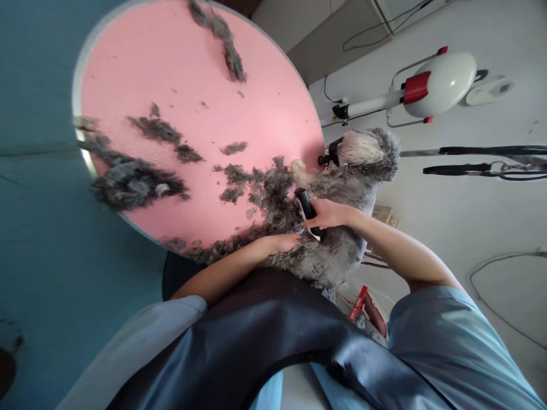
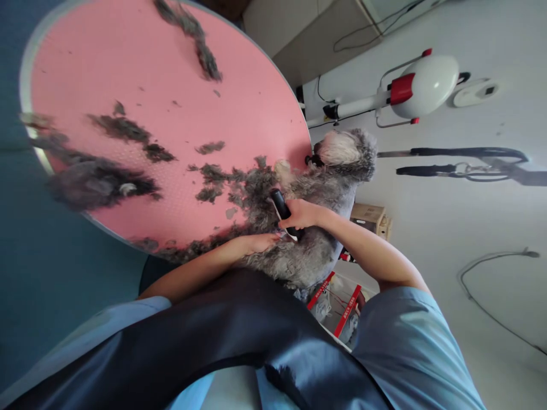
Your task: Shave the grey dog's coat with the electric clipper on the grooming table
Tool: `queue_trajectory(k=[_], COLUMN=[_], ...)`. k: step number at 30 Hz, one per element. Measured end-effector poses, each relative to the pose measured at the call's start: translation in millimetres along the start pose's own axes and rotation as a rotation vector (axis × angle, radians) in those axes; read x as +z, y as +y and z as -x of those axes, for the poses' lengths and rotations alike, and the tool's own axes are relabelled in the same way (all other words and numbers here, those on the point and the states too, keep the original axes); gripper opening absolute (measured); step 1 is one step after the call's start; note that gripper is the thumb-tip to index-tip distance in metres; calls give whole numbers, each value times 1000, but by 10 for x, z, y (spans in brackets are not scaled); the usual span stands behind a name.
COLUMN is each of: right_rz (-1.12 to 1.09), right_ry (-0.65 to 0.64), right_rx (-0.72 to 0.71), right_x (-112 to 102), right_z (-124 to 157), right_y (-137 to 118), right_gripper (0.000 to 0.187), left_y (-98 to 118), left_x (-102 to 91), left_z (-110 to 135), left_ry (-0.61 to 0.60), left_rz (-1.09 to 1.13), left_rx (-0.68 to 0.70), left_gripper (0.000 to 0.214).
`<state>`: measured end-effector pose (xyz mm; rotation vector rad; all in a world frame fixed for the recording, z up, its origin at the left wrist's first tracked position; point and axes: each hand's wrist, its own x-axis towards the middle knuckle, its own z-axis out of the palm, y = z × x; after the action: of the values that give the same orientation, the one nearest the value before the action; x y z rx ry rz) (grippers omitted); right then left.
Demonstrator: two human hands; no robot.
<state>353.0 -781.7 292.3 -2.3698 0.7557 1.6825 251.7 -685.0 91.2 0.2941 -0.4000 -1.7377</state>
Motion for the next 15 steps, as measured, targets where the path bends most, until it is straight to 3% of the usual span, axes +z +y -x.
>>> queue_trajectory(k=[4, 9, 13, 15], right_rz=[85, 122, 125, 172], right_ry=[393, 271, 439, 444], right_rx=[-23, -42, -14, 20], right_x=[-26, 49, 77, 93], right_z=[216, 331, 385, 392], right_y=[8, 8, 19, 32], right_gripper=[23, 27, 28, 30], left_y=[62, 112, 106, 101], left_x=[11, 35, 52, 53], left_z=[5, 46, 64, 65], left_ry=[-45, -60, -47, -29], left_rz=[125, 181, 204, 214], left_rx=[-35, -88, -143, -156], left_gripper=[26, 25, 23, 22])
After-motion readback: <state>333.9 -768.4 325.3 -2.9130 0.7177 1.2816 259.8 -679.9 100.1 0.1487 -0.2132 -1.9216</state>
